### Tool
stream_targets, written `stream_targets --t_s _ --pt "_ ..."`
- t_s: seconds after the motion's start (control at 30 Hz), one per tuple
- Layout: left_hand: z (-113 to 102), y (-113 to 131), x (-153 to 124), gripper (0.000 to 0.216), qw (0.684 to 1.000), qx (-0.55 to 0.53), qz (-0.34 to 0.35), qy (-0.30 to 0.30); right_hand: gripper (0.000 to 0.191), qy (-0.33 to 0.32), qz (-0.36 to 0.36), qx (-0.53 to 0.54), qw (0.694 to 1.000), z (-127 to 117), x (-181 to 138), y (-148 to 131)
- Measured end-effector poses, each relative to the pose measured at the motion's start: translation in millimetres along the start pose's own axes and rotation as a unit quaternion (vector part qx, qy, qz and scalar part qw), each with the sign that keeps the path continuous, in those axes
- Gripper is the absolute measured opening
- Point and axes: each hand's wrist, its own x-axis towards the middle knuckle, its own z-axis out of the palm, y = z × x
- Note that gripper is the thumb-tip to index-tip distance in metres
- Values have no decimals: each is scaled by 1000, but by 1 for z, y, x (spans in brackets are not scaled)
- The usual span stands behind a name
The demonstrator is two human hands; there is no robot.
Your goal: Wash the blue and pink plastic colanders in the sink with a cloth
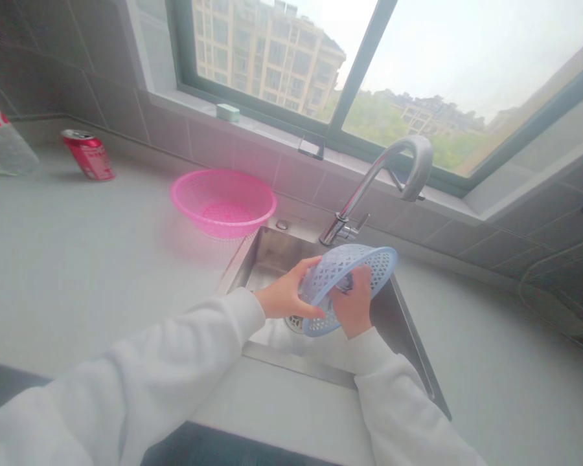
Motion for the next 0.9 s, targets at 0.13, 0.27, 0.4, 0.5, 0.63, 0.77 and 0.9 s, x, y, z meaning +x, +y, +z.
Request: stream_targets --t_s 0.13,0.27,0.4,0.5,0.63,0.77,0.9 --pt "-2 5 0 122 989 -86 -54 110 41 -231 -48 39 971 6 -5 -19" --pt "-10 11 0 111 968 -159 -110 158 49 -383 -28 -57 922 3 -6 -17" --pt "-12 15 -1 110 970 -164 -118 134 54 -359 42 -195 912 -4 -1 6" --pt "-6 14 0 110 978 -163 -92 91 51 -227 117 -233 938 -12 11 25" --pt "7 14 -2 104 990 -119 -35 64 46 7 101 -145 984 -17 22 30" --pt "12 11 -4 99 996 -63 4 64 33 3 -14 3 1000 -8 14 6" --pt "8 7 0 99 982 -131 18 133 28 -258 -65 77 961 1 1 -16"
